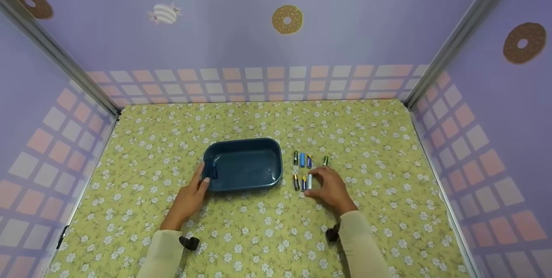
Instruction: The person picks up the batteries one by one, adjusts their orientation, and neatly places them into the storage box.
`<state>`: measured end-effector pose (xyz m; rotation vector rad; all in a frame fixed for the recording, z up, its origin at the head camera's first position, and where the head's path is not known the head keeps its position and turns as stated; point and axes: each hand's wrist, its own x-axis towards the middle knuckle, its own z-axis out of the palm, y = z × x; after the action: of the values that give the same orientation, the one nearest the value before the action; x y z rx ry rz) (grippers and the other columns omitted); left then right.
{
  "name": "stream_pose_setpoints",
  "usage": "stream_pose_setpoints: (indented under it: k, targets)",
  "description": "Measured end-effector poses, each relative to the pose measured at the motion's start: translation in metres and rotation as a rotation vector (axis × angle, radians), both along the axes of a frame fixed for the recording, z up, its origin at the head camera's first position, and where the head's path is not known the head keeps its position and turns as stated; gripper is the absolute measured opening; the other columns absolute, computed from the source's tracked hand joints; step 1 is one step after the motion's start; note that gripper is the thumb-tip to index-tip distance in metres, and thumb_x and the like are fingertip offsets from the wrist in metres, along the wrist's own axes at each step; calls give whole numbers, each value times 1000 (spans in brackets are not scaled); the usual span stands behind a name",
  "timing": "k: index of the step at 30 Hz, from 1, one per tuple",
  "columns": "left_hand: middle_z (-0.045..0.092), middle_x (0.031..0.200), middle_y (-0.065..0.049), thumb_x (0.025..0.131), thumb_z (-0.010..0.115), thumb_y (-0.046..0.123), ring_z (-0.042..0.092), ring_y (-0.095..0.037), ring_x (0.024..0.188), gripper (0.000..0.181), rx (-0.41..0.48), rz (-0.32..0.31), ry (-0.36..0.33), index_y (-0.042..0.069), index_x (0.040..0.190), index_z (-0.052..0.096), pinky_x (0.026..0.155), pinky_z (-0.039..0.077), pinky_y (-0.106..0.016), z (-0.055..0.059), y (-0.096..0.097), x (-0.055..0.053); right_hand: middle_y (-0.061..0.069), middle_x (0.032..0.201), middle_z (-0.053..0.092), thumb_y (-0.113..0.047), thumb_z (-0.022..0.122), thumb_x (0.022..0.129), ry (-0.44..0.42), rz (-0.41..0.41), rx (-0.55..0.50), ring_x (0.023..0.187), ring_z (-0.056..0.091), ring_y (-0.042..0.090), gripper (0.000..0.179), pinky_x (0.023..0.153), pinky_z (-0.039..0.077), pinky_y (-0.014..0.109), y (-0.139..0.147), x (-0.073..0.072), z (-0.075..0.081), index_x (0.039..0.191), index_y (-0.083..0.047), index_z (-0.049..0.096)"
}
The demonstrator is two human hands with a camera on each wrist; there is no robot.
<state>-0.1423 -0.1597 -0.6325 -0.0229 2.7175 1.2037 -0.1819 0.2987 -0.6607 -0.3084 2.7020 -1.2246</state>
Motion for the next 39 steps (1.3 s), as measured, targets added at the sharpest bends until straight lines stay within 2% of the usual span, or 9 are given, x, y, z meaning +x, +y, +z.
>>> stream_pose_setpoints:
  k: [4, 7, 12, 16, 24, 31, 39]
  targets:
    - [39, 163, -8, 108, 33, 58, 46, -48, 141, 66, -2, 2, 1, 37, 166, 7, 117, 2, -78, 0, 1, 0, 8, 134, 61, -37, 89, 79, -37, -2, -42, 123, 60, 31, 62, 101, 51, 55, 2, 1, 5, 133, -17, 65]
    - [38, 163, -7, 109, 34, 56, 45, -47, 142, 65, -3, 4, 1, 39, 165, 7, 117, 1, -78, 0, 1, 1, 6, 128, 63, -37, 89, 79, -55, -18, -53, 115, 62, 28, 62, 95, 53, 51, 3, 1, 7, 133, -18, 65]
    - [36, 164, -6, 109, 34, 56, 42, -46, 144, 64, 0, 2, -7, 42, 164, 5, 118, 1, -77, 0, 1, 1, 1, 114, 66, -36, 89, 79, -53, -54, -64, 98, 61, 21, 60, 86, 53, 43, 2, -1, 12, 132, -20, 66]
    - [35, 165, -5, 108, 33, 59, 41, -47, 145, 64, 7, -1, -14, 44, 164, 4, 118, 0, -77, 1, 1, 1, 2, 107, 66, -35, 90, 80, -44, -66, -72, 90, 61, 21, 58, 80, 53, 40, -3, -4, 16, 131, -19, 66]
    - [38, 163, -6, 108, 33, 58, 41, -46, 145, 63, 16, 4, -21, 46, 163, 4, 118, -2, -76, 3, 1, 3, 5, 110, 65, -36, 89, 80, -59, -55, -74, 92, 62, 23, 53, 76, 53, 40, -8, -7, 24, 126, -19, 69]
    - [43, 160, -7, 109, 33, 57, 49, -49, 138, 65, 18, 0, -35, 42, 164, 2, 118, -3, -77, 4, 1, 1, 10, 102, 65, -30, 90, 80, -14, -19, -111, 82, 58, 28, 54, 67, 51, 39, -18, -15, 36, 127, -14, 69]
    - [42, 161, -8, 109, 33, 57, 47, -49, 140, 66, 21, -8, -27, 39, 165, 3, 117, -3, -78, 4, 0, 1, 0, 105, 66, -26, 90, 81, 60, 8, -120, 93, 61, 29, 54, 77, 53, 42, -36, -25, 47, 129, -15, 67]
